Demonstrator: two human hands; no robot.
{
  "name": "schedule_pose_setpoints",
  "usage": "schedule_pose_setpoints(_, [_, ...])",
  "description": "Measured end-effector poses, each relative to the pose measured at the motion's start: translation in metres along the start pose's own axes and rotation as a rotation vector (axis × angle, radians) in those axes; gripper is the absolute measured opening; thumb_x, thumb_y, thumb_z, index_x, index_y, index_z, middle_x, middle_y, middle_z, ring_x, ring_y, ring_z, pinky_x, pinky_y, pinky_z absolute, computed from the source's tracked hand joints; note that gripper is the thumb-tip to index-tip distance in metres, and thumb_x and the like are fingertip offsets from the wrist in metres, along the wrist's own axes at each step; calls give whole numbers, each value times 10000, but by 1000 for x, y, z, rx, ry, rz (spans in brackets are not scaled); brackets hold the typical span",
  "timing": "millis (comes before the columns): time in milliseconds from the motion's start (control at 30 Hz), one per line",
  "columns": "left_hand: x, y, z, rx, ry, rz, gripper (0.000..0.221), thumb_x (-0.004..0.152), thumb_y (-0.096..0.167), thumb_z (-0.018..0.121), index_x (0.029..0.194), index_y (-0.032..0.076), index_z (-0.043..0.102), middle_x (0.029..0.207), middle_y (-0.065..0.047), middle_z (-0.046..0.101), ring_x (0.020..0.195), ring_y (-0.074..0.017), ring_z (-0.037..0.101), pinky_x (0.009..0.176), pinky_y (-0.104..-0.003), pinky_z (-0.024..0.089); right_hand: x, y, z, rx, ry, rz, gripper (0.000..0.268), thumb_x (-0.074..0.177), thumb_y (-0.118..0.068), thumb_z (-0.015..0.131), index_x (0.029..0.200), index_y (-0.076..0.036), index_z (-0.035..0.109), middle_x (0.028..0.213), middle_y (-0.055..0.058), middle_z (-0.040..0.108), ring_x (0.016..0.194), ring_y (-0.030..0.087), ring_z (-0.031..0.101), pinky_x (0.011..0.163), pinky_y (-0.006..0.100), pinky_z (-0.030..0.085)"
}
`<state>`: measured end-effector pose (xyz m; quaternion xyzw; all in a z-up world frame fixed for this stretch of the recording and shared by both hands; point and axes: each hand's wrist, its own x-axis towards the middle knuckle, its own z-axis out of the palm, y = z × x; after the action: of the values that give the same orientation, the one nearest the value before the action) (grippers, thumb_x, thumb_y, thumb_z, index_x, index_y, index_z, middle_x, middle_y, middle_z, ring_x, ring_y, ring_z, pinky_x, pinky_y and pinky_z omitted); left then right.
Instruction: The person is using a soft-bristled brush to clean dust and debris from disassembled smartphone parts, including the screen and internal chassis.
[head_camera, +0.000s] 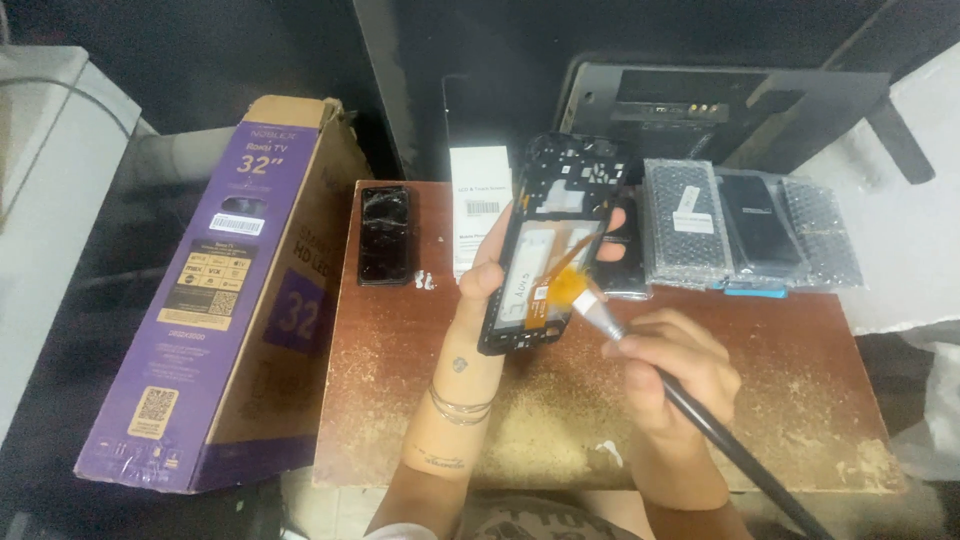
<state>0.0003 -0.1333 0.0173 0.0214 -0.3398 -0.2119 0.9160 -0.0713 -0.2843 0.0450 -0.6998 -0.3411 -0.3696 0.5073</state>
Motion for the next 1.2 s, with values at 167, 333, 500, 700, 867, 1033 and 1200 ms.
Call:
schedule_pose_setpoints(167, [0, -9, 25, 317, 223, 105, 819, 774, 289, 736, 1385, 22, 261, 1351, -404, 353, 1178, -452, 495, 908, -525, 510, -6, -3, -9, 120, -39, 126, 240, 896, -247, 474, 803, -39, 549, 591, 70, 604, 482, 167, 619, 519, 286, 524])
schedule_pose_setpoints(333, [-3, -12, 10, 473, 65, 106, 688, 855, 333, 700, 1360, 81, 306, 1395, -385, 315, 1249, -446, 454, 1000, -555, 463, -6, 5, -3, 87, 4, 82, 259, 913, -225, 458, 799, 1, 513, 564, 116, 563, 462, 218, 577, 466, 287, 478])
schedule_pose_setpoints(500, [-4, -14, 5, 403, 96, 132, 819, 803, 238, 732, 1417, 90, 211, 1417, -402, 256, 1277, -449, 406, 1038, -589, 414, -8, 14, -6, -17, 102, 62, 247, 921, -203, 457, 813, 10, 520, 571, 92, 574, 480, 179, 616, 485, 264, 479])
schedule_pose_setpoints(700, [0, -19, 17, 475, 98, 79, 778, 821, 300, 728, 1379, 33, 255, 1394, -372, 320, 1246, -447, 450, 1022, -613, 425, -9, 18, -7, -64, 97, -42, 210, 953, -226, 452, 931, -28, 517, 685, 110, 628, 584, 190, 650, 568, 281, 536])
schedule_pose_setpoints(867, [1, -20, 16, 484, 81, 53, 708, 833, 336, 721, 1330, 61, 299, 1389, -379, 314, 1247, -443, 446, 1014, -584, 439, -2, 2, -13, 415, -81, 203, 226, 903, -206, 481, 801, -23, 565, 598, 71, 600, 480, 174, 579, 472, 245, 462])
schedule_pose_setpoints(1033, [2, -21, 9, 449, 11, 51, 611, 868, 299, 689, 1313, 63, 342, 1384, -377, 319, 1261, -442, 439, 1059, -597, 390, -12, 20, -10, 87, 136, 49, 213, 927, -217, 467, 852, -27, 528, 644, 106, 592, 553, 204, 637, 545, 263, 513])
schedule_pose_setpoints(1200, [3, -22, 12, 416, 53, -24, 587, 865, 294, 705, 1283, 48, 375, 1356, -367, 376, 1227, -424, 486, 999, -534, 479, -5, -1, -16, 301, -50, 253, 245, 855, -217, 492, 735, -20, 573, 592, 73, 584, 484, 200, 535, 504, 291, 450])
